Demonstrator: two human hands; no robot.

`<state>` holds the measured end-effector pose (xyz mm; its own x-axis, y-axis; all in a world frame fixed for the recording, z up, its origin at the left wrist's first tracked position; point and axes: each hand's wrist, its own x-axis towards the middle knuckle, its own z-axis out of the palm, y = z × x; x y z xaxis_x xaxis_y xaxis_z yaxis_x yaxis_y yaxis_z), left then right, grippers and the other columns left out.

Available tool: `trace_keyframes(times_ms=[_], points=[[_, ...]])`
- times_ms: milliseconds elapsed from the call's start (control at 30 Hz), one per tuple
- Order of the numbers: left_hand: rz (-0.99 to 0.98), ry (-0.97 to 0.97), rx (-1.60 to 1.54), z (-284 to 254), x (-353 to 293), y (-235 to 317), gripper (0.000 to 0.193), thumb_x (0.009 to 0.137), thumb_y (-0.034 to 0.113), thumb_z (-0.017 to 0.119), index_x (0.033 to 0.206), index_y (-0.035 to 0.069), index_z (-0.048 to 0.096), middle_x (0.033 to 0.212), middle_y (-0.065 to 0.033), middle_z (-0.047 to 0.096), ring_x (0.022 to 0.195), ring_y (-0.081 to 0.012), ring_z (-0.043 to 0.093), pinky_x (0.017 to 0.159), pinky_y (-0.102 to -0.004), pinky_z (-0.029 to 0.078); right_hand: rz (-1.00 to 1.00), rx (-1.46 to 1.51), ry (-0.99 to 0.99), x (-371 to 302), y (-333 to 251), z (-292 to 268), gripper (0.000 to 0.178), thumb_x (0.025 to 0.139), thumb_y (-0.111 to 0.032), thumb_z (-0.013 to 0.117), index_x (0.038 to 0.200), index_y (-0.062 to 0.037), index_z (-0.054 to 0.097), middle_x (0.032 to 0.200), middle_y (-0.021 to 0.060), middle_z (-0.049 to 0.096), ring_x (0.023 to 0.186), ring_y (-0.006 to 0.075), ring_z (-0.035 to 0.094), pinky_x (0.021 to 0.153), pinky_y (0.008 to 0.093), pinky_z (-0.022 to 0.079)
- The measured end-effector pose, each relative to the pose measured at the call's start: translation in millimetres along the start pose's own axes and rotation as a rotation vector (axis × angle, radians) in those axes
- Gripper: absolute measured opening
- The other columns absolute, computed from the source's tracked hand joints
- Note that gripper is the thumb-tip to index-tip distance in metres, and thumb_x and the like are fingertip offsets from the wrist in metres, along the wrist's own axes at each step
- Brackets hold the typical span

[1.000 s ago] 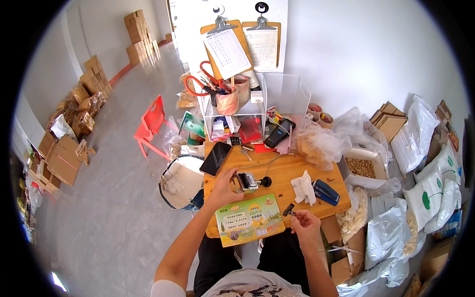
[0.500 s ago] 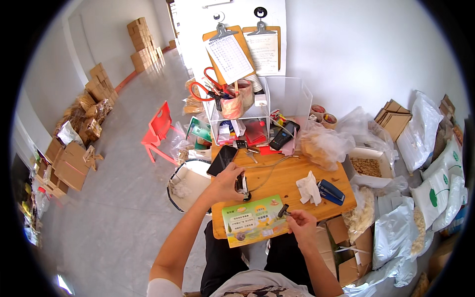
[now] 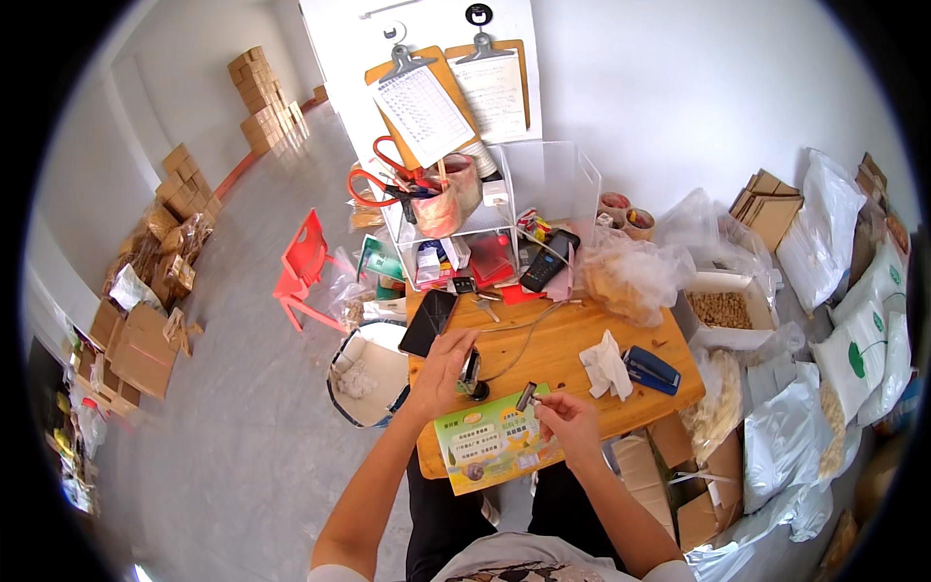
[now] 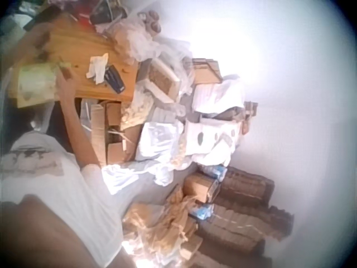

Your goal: The person sits at a cluttered wooden desk in a warehouse and uses a handheld stamp to mark a stack of yellow and green documents. They repeatedly pick up the stamp, press it onto the paper, and place it back down, occasionally wiping the stamp head with a white tissue.

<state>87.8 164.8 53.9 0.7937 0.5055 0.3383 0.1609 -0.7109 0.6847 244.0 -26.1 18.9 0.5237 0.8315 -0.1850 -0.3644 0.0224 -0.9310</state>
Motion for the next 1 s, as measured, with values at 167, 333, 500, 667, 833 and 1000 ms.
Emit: trace_keyframes(times_ms=[167,333,500,667,833,1000], points=[[-0.043,0.089,0.017,6,2,-8,0.059,0.104,0.039,0.017,0.132,0.001,0.054,0.134,-0.0144,0.050,0.129,-0.0321,0.043,0.117,-0.0475,0.009,0.085,0.086,-0.068,25,8,11,0.012,0.086,-0.009,0.069,0.093,0.0006,0.066,0.067,0.0007,0.060,0.053,0.0065,0.052,0.049,0.0218,0.042],[0.010,0.067,0.026,9,3,-1,0.060,0.104,0.040,0.017,0.130,0.002,0.055,0.133,-0.0150,0.051,0.129,-0.0324,0.044,0.116,-0.0496,0.010,0.185,0.178,-0.053,38,3,26,0.011,0.086,-0.013,0.069,0.085,-0.0028,0.065,0.063,0.0003,0.058,0.052,0.0078,0.050,0.050,0.0223,0.041],[0.041,0.105,0.069,15,1,-3,0.053,0.103,0.035,0.022,0.126,0.002,0.057,0.130,-0.0150,0.054,0.125,-0.0351,0.046,0.113,-0.0524,0.020,0.267,0.255,-0.066,52,17,25,0.012,0.085,-0.014,0.070,0.082,-0.0037,0.066,0.061,-0.0003,0.057,0.050,0.0079,0.050,0.049,0.0220,0.042],[0.049,0.097,0.073,22,0,-3,0.048,0.103,0.031,0.026,0.126,0.003,0.057,0.129,-0.0143,0.054,0.124,-0.0351,0.047,0.113,-0.0514,0.021,0.280,0.330,-0.128,58,29,24,0.012,0.087,-0.014,0.068,0.080,-0.0045,0.064,0.065,0.0000,0.057,0.053,0.0083,0.051,0.050,0.0243,0.042],[0.000,0.091,0.075,25,3,2,0.044,0.103,0.028,0.029,0.126,0.003,0.057,0.129,-0.0142,0.054,0.123,-0.0350,0.047,0.112,-0.0512,0.023,0.307,0.362,-0.115,62,37,27,0.011,0.086,-0.013,0.068,0.081,-0.0036,0.065,0.066,-0.0001,0.057,0.054,0.0082,0.052,0.051,0.0238,0.043],[0.028,0.108,0.079,24,1,1,0.045,0.104,0.029,0.028,0.126,0.002,0.057,0.128,-0.0145,0.054,0.123,-0.0352,0.047,0.112,-0.0513,0.023,0.300,0.390,-0.210,65,36,31,0.011,0.087,-0.014,0.068,0.082,-0.0048,0.064,0.069,0.0003,0.056,0.058,0.0093,0.052,0.053,0.0254,0.043]])
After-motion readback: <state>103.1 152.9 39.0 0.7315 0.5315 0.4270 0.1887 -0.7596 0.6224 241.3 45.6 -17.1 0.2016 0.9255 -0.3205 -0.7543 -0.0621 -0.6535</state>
